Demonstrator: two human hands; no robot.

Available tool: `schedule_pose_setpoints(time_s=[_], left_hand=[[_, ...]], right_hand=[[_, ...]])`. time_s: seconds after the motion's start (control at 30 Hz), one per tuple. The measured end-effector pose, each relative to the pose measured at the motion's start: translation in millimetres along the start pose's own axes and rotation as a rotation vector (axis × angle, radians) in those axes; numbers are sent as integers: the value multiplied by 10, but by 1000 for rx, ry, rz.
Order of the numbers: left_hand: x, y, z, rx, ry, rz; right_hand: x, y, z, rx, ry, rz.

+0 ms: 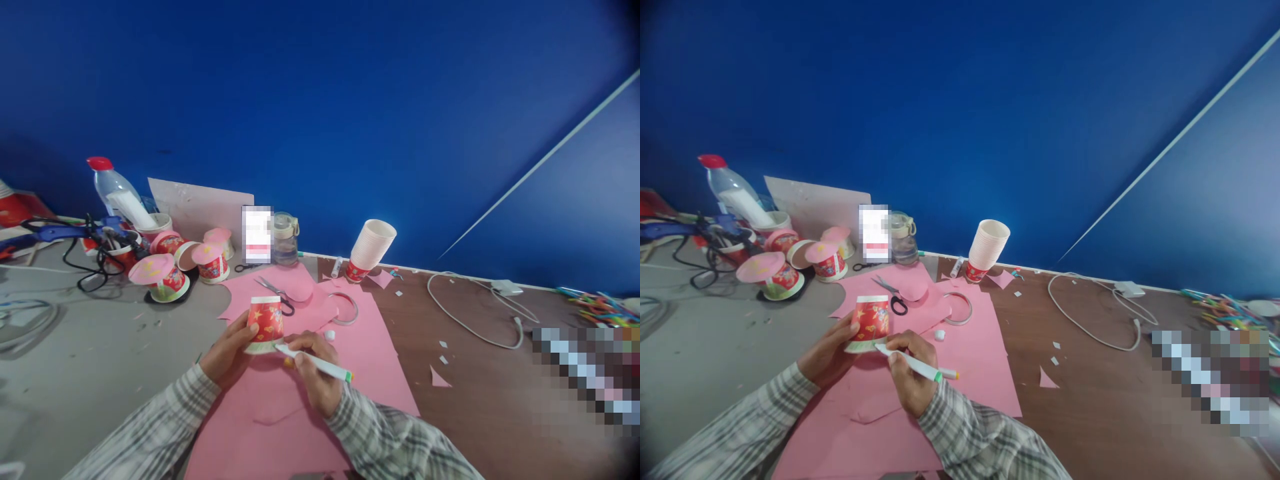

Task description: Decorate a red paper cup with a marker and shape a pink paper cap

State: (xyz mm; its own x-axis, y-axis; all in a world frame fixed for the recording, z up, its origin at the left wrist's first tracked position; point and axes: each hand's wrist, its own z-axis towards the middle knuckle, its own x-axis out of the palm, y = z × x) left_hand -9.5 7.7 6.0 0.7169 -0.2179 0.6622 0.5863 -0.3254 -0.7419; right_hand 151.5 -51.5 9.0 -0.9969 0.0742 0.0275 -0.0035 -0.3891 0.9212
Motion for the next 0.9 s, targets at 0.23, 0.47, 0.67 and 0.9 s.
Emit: schedule_pose_setpoints(time_s=[0.23,0.47,0.67,0.9], left_hand=[[-24,5,-3,-5,-3,7],[-23,6,2,-7,-11,13],[-10,2,1,-7,-2,-4],[-31,6,4,-9,9,-12]], right_hand=[[-14,15,10,5,-8,18],[-27,3,17,-6,17,20],[-22,33,16,31,0,89],[-16,-8,-14,89,-38,66]])
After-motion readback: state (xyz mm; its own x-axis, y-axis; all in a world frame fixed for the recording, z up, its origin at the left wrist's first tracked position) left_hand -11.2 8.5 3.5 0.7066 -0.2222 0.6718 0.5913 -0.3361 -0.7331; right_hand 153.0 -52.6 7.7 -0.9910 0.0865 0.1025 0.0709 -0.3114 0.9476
